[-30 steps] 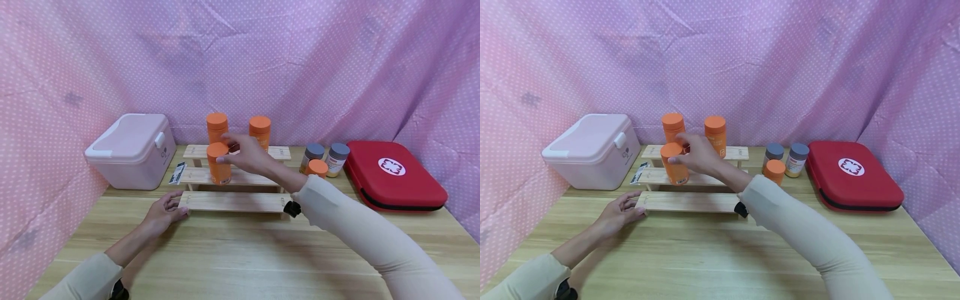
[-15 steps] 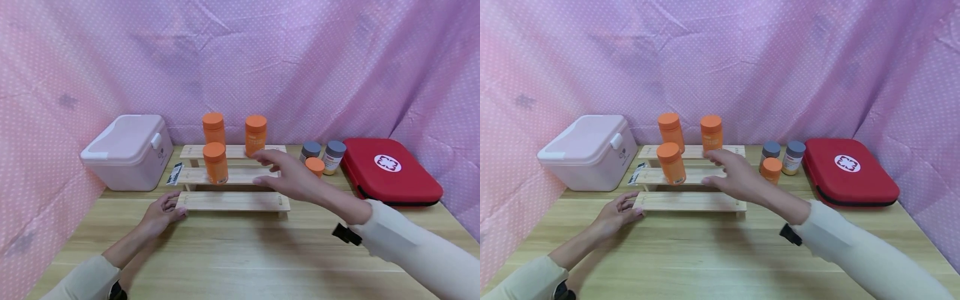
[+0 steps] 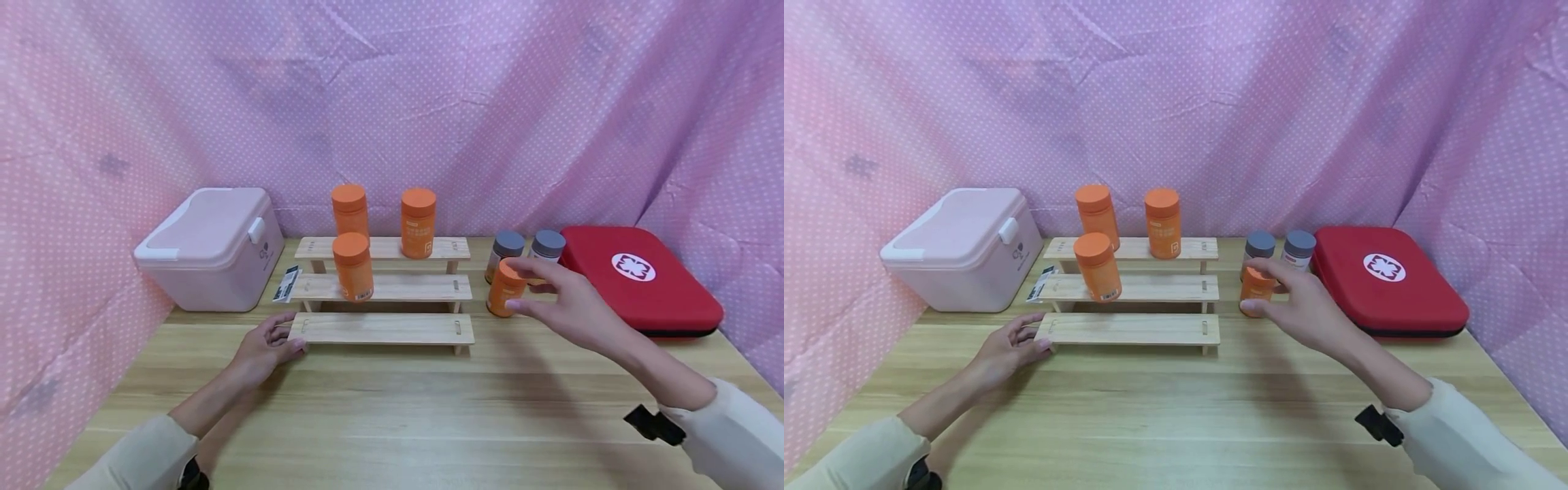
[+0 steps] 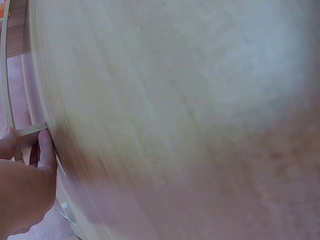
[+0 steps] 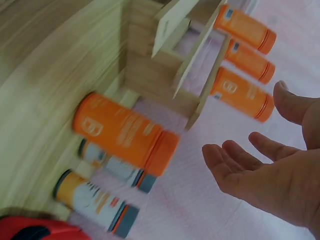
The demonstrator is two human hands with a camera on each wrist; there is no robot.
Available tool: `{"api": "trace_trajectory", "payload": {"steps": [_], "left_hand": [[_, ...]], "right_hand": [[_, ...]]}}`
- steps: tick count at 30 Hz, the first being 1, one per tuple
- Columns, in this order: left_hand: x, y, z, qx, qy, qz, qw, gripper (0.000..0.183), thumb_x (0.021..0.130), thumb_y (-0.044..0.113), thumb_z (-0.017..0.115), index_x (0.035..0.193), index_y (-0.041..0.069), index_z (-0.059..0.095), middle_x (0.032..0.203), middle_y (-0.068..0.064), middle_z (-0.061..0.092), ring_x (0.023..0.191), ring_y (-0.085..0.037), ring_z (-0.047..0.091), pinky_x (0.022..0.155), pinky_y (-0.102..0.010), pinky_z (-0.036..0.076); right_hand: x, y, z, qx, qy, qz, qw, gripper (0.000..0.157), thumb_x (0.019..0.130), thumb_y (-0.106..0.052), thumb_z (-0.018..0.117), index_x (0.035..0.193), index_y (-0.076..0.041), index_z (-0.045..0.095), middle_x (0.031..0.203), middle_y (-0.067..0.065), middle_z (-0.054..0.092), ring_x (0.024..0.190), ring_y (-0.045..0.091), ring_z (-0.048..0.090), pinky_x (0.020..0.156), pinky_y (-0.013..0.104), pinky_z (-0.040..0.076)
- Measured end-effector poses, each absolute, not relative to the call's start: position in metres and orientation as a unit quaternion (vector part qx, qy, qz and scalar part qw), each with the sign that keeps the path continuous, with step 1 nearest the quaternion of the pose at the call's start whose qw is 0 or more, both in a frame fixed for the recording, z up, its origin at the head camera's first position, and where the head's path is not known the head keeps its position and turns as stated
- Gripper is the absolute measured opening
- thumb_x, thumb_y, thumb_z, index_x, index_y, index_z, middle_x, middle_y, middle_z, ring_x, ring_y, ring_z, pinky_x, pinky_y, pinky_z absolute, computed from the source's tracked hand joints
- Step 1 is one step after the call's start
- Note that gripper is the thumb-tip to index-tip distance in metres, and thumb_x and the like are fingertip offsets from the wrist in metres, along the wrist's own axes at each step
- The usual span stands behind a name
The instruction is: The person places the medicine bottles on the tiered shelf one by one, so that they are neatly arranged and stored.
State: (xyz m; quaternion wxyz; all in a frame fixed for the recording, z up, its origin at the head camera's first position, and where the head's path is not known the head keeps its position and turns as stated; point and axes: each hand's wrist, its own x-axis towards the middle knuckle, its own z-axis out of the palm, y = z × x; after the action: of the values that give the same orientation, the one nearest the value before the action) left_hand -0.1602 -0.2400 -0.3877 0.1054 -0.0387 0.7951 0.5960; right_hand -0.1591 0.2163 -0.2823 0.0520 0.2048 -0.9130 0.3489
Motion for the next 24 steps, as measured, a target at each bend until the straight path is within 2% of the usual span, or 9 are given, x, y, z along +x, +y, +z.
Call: {"api": "trace_trajectory", "payload": {"steps": [2, 7, 9, 13, 16, 19, 22, 23, 24], "left_hand": [[-0.16, -0.239, -0.388, -0.038, 0.795, 0.596, 0.105, 0.065, 0.092, 0.006, 0.063, 0.147, -0.001, 0.028, 0.132, -0.029, 0.051, 0.106, -0.02, 0.063, 0.087, -0.026, 0.056], [-0.16, -0.239, -0.388, -0.042, 0.798, 0.592, 0.103, 0.064, 0.092, 0.006, 0.063, 0.146, 0.001, 0.029, 0.133, -0.028, 0.052, 0.106, -0.02, 0.063, 0.086, -0.027, 0.056], [-0.16, -0.239, -0.388, -0.041, 0.801, 0.588, 0.102, 0.065, 0.092, 0.007, 0.064, 0.147, 0.001, 0.029, 0.132, -0.027, 0.053, 0.106, -0.02, 0.063, 0.086, -0.026, 0.057], [-0.161, -0.24, -0.389, -0.037, 0.803, 0.586, 0.1, 0.065, 0.092, 0.007, 0.064, 0.146, 0.0, 0.029, 0.13, -0.027, 0.054, 0.105, -0.02, 0.064, 0.086, -0.025, 0.056], [-0.161, -0.24, -0.389, -0.036, 0.798, 0.593, 0.102, 0.064, 0.092, 0.007, 0.064, 0.146, 0.0, 0.029, 0.132, -0.027, 0.052, 0.105, -0.018, 0.064, 0.086, -0.026, 0.056], [-0.162, -0.24, -0.388, -0.04, 0.791, 0.601, 0.105, 0.064, 0.092, 0.005, 0.063, 0.146, 0.0, 0.029, 0.134, -0.027, 0.051, 0.104, -0.016, 0.063, 0.086, -0.026, 0.056], [-0.161, -0.24, -0.388, -0.04, 0.793, 0.599, 0.105, 0.065, 0.092, 0.005, 0.063, 0.146, 0.0, 0.029, 0.133, -0.027, 0.051, 0.104, -0.016, 0.063, 0.086, -0.026, 0.056], [-0.161, -0.24, -0.388, -0.039, 0.794, 0.597, 0.104, 0.065, 0.092, 0.005, 0.064, 0.146, 0.0, 0.029, 0.132, -0.028, 0.052, 0.104, -0.017, 0.063, 0.086, -0.026, 0.056], [-0.161, -0.24, -0.388, -0.039, 0.797, 0.594, 0.103, 0.065, 0.092, 0.005, 0.064, 0.146, 0.0, 0.029, 0.132, -0.027, 0.052, 0.104, -0.018, 0.063, 0.086, -0.026, 0.057]], "right_hand": [[-0.159, 0.224, -0.285, 0.196, -0.912, 0.354, 0.063, 0.059, 0.084, -0.028, 0.076, 0.137, -0.013, 0.053, 0.131, 0.009, 0.056, 0.112, 0.026, 0.056, 0.083, 0.013, 0.051], [-0.16, 0.238, -0.29, 0.176, -0.911, 0.36, 0.099, 0.056, 0.083, -0.019, 0.078, 0.134, -0.013, 0.055, 0.125, 0.005, 0.06, 0.103, 0.009, 0.057, 0.081, 0.007, 0.049], [-0.162, 0.243, -0.292, 0.175, -0.912, 0.354, 0.107, 0.057, 0.083, -0.02, 0.078, 0.134, -0.013, 0.055, 0.124, 0.007, 0.06, 0.102, 0.012, 0.057, 0.079, 0.004, 0.047], [-0.17, 0.252, -0.294, 0.17, -0.92, 0.337, 0.104, 0.058, 0.084, -0.023, 0.076, 0.136, -0.011, 0.053, 0.127, 0.011, 0.058, 0.106, 0.027, 0.057, 0.078, 0.0, 0.042], [-0.181, 0.257, -0.298, 0.159, -0.925, 0.338, 0.073, 0.062, 0.086, -0.027, 0.074, 0.139, -0.009, 0.048, 0.132, 0.015, 0.054, 0.112, 0.034, 0.056, 0.081, 0.002, 0.043], [-0.194, 0.261, -0.303, 0.155, -0.924, 0.348, 0.033, 0.067, 0.088, -0.029, 0.072, 0.143, -0.004, 0.042, 0.137, 0.021, 0.049, 0.118, 0.04, 0.052, 0.092, 0.024, 0.052], [-0.206, 0.261, -0.307, 0.15, -0.92, 0.362, 0.0, 0.07, 0.089, -0.029, 0.07, 0.144, 0.0, 0.038, 0.139, 0.024, 0.045, 0.121, 0.043, 0.048, 0.098, 0.049, 0.049], [-0.21, 0.26, -0.309, 0.149, -0.918, 0.367, -0.008, 0.07, 0.09, -0.03, 0.07, 0.144, 0.001, 0.037, 0.14, 0.025, 0.045, 0.122, 0.044, 0.048, 0.097, 0.055, 0.046], [-0.212, 0.26, -0.31, 0.147, -0.916, 0.372, -0.016, 0.071, 0.09, -0.03, 0.07, 0.144, 0.001, 0.037, 0.139, 0.025, 0.046, 0.122, 0.043, 0.048, 0.097, 0.055, 0.047]]}}
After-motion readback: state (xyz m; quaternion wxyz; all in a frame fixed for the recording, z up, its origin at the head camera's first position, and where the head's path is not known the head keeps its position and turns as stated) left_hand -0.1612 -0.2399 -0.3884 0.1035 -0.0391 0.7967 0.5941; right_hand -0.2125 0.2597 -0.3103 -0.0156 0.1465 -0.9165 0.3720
